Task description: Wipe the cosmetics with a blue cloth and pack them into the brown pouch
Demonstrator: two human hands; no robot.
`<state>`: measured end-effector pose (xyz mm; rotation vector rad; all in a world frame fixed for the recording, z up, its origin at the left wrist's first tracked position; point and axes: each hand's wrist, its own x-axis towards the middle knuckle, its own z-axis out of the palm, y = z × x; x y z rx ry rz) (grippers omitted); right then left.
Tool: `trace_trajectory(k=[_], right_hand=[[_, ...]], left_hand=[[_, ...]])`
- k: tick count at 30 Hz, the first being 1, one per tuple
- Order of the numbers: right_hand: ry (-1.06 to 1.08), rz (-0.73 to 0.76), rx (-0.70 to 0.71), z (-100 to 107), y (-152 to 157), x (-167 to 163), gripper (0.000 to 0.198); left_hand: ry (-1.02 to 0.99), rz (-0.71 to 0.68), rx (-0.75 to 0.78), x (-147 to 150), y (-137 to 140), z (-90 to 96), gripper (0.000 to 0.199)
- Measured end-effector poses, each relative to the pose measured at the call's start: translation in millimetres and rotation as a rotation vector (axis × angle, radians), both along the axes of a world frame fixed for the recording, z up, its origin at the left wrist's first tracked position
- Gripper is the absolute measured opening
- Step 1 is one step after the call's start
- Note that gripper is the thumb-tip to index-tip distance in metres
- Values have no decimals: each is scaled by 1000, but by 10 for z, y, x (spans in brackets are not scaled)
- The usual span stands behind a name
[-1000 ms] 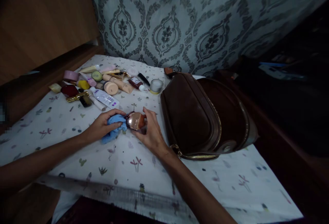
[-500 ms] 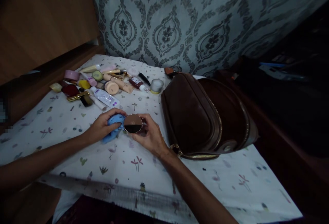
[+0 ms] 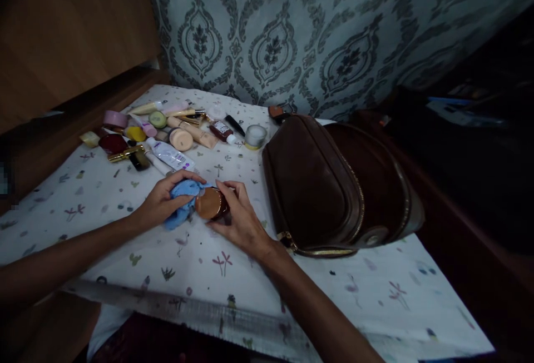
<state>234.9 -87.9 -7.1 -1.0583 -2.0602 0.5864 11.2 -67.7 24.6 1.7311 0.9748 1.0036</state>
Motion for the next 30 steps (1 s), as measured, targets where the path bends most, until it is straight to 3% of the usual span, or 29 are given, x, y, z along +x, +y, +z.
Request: trace_trajectory(k=[5,9,15,21,25,30], right_hand=[[74,-51,-85,-37,-29,-53,77],[119,-110,-131,15,-60,-79,63],[61,-13,36,152,-75,-68,52],[82,51,109,86,-52,-62,58],[94,20,91,59,-37,-60,57],[74,-26,-28,124,-31,-71,49]], left_hand=[[-31,-18,12,-10,-2,9,31],[-29,-10,18,-35,-9,24,30],[-57,-23,51,-49,-5,43,29],[-36,-70,90,-54,-36,52,29],[18,-121,199,-59,-80,59,30],[27,-240,502,-43,-113,43,33]])
